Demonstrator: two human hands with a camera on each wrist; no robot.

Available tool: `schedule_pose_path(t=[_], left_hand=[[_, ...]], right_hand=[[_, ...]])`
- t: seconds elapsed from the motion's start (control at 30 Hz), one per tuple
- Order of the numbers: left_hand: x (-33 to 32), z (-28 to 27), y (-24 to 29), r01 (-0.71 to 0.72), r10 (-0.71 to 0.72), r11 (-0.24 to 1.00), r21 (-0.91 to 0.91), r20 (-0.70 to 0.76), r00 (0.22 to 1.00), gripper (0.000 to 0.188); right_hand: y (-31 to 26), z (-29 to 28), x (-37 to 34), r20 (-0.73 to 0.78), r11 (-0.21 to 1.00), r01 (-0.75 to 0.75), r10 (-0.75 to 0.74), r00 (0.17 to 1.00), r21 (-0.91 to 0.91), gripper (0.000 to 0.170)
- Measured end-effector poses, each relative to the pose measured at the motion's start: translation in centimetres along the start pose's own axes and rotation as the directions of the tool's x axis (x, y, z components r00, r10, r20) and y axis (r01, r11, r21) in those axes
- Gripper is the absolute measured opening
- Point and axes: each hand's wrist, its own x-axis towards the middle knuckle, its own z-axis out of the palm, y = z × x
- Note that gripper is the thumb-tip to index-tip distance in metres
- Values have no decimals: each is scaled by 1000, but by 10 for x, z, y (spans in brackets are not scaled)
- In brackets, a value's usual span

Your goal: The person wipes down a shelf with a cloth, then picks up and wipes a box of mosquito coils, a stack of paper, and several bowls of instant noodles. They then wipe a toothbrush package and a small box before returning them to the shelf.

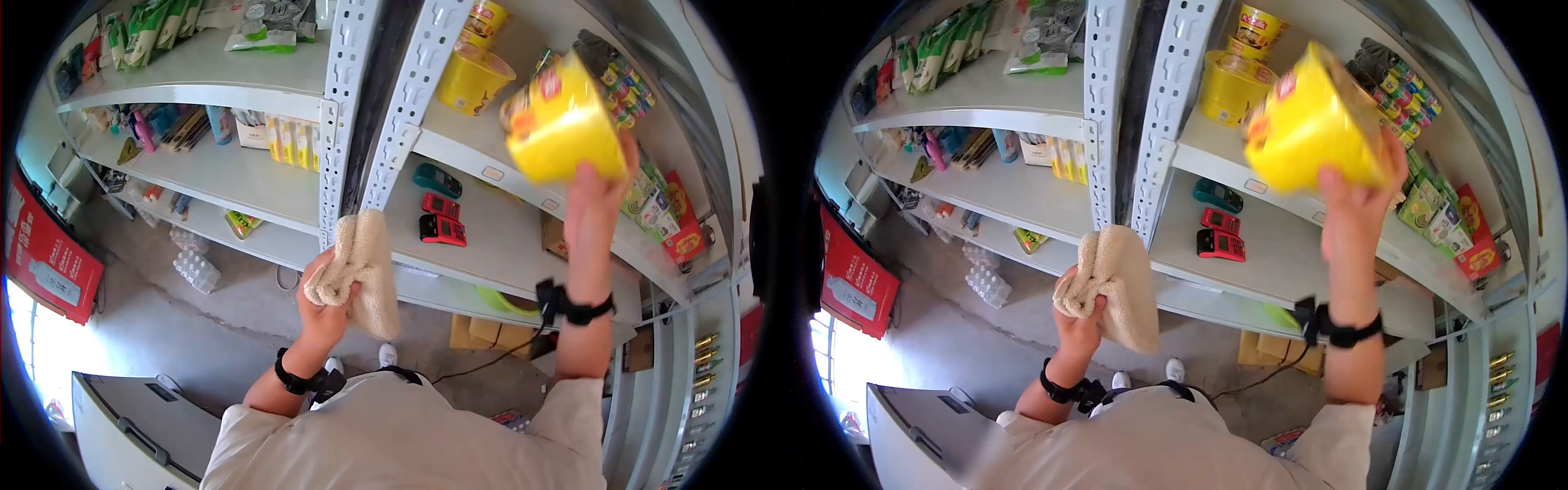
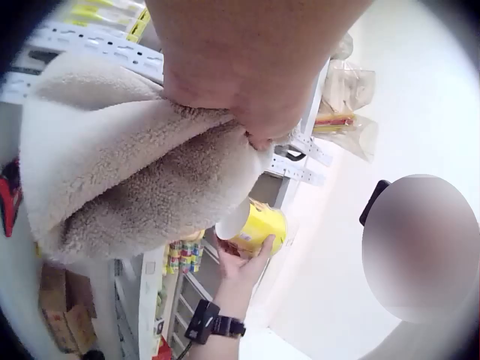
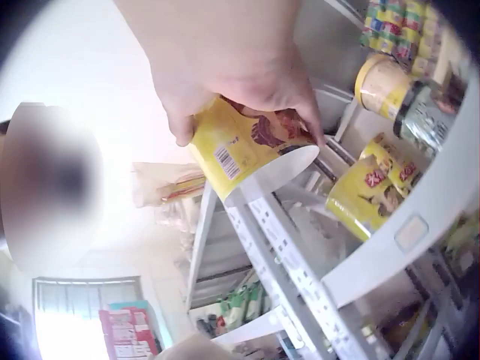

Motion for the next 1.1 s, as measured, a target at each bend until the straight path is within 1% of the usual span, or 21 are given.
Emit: schedule_pose_path(t=[0.03, 0.1, 0.2, 0.27, 0.33, 0.4, 0.5, 0.53, 0.6, 0.7, 0.73, 0.83, 0.93, 0.97, 1.0, 1.07, 1.1], left_hand=[[1, -5, 0, 12, -11, 999, 33, -20, 1000, 48], [-4, -16, -1, 33, -26, 994, 105, -67, 997, 48], [-11, -30, 0, 82, -71, 995, 56, -175, 982, 48], [-17, -43, -3, 89, -60, 990, 109, -251, 966, 47], [-15, -57, 3, 100, -42, 979, 176, -304, 952, 46], [-15, -65, 9, 130, -42, 963, 236, -347, 937, 45], [-11, -71, 10, 139, -60, 976, 165, -414, 908, 44], [-10, -72, 6, 149, -62, 975, 167, -436, 898, 45], [-6, -70, -5, 159, -60, 973, 166, -483, 874, 45], [-3, -48, -16, 202, -161, 978, 51, -434, 887, 45], [-5, -43, -22, 224, -172, 971, 85, -400, 900, 45], [-8, -27, -25, 196, -153, 968, 155, -249, 956, 46], [-6, -18, -23, 165, -133, 968, 190, -174, 976, 48], [-7, -17, -24, 154, -124, 968, 198, -155, 980, 48], [-6, -16, -26, 169, -140, 970, 174, -168, 976, 49], [-7, -15, -32, 209, -183, 970, 121, -193, 964, 51], [-7, -14, -34, 218, -205, 973, 70, -153, 967, 52]], right_hand=[[3, 9, 24, -43, 1000, -16, 16, 999, 2, 88], [15, 26, 66, -50, 990, -117, 114, 992, -83, 89], [57, 39, 117, -19, 971, -142, 141, 990, -193, 95], [82, 43, 134, 13, 955, -95, 103, 995, -281, 101], [104, 48, 146, 17, 922, -72, 84, 996, -380, 109], [118, 52, 149, 32, 923, -54, 71, 997, -382, 113], [126, 56, 143, 106, 902, -45, 100, 989, -430, 118], [128, 57, 142, 135, 893, -40, 112, 985, -449, 120], [132, 59, 133, 136, 889, -62, 137, 981, -454, 123], [128, 58, 132, 138, 872, -98, 186, 973, -480, 123], [125, 56, 131, 134, 863, -121, 211, 968, -490, 122], [123, 52, 133, 135, 862, -148, 241, 961, -484, 119], [115, 44, 129, 14, 819, -189, 234, 972, -541, 113], [107, 40, 122, 21, 882, -175, 204, 979, -438, 108], [93, 36, 109, 24, 930, -161, 178, 984, -331, 102], [43, 34, 64, 159, 969, -12, 53, 986, -247, 85], [37, 25, 38, 242, 988, -18, 55, 969, -150, 78]])
